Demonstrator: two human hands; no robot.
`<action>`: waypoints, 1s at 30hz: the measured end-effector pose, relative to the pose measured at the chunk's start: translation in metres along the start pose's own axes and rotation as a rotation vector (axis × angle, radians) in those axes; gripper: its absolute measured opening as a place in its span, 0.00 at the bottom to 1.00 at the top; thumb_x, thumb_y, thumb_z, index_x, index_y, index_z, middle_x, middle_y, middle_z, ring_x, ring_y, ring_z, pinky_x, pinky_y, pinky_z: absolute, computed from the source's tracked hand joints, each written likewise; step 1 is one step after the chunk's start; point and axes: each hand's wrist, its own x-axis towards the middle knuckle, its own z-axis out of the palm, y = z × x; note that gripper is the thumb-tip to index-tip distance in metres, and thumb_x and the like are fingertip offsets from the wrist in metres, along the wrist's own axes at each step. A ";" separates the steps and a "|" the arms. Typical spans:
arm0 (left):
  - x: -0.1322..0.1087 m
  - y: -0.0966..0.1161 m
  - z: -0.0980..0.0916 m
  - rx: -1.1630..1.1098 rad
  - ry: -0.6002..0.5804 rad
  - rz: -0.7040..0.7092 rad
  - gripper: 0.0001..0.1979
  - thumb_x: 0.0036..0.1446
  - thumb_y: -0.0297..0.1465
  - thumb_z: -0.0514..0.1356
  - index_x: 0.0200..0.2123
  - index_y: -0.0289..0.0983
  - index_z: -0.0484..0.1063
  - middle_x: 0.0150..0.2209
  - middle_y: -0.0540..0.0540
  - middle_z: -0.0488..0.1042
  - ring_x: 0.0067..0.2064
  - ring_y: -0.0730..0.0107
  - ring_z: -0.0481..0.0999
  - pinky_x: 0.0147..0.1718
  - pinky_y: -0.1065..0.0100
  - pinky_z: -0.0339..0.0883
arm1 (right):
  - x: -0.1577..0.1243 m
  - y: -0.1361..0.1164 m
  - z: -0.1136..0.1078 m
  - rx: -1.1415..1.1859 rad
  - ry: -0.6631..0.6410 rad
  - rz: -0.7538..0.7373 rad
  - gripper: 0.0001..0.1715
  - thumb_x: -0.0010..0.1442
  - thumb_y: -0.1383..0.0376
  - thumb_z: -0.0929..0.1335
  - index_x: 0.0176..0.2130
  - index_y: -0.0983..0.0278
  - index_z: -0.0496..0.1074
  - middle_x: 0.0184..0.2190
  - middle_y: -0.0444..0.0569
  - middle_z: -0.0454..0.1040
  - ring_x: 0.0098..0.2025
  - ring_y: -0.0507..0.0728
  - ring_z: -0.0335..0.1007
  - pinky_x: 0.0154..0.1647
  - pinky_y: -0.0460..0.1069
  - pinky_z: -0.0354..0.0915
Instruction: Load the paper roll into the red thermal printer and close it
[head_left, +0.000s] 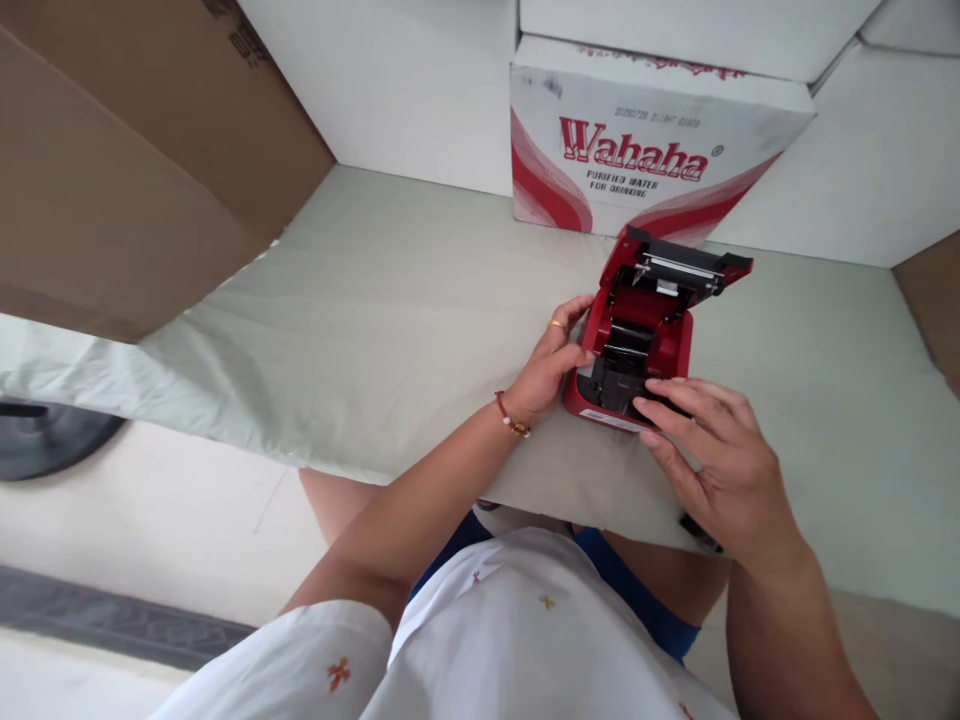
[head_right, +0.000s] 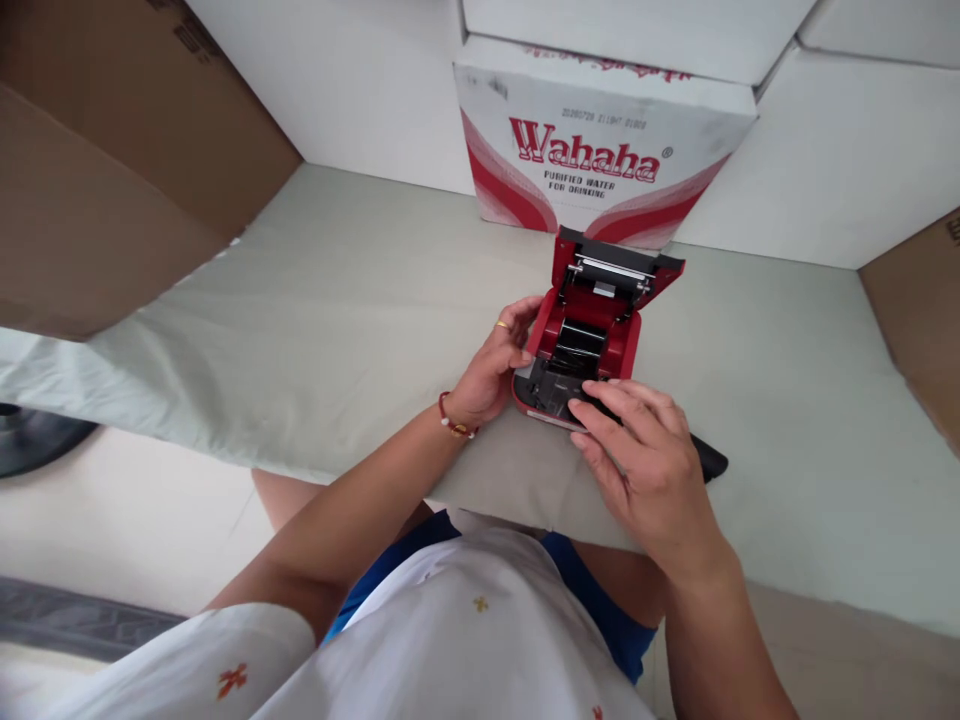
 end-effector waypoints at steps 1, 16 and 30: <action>-0.004 0.002 0.001 0.047 -0.013 0.045 0.38 0.57 0.44 0.71 0.69 0.49 0.66 0.78 0.45 0.64 0.82 0.45 0.55 0.81 0.46 0.50 | -0.002 0.001 0.003 0.007 0.012 0.005 0.23 0.73 0.71 0.73 0.64 0.59 0.78 0.63 0.58 0.82 0.65 0.69 0.76 0.65 0.67 0.74; -0.016 0.007 0.008 0.201 -0.155 0.140 0.52 0.59 0.47 0.75 0.79 0.55 0.53 0.84 0.46 0.49 0.84 0.40 0.49 0.82 0.44 0.44 | 0.029 0.017 -0.009 0.258 -0.007 0.033 0.12 0.76 0.61 0.71 0.46 0.54 0.88 0.55 0.52 0.87 0.68 0.69 0.76 0.67 0.69 0.74; -0.017 0.006 0.007 0.258 -0.097 0.170 0.60 0.55 0.53 0.76 0.81 0.54 0.47 0.85 0.44 0.48 0.87 0.38 0.39 0.84 0.43 0.38 | 0.072 0.057 0.012 0.029 0.283 0.368 0.33 0.83 0.52 0.57 0.76 0.59 0.69 0.64 0.62 0.80 0.66 0.68 0.78 0.66 0.66 0.73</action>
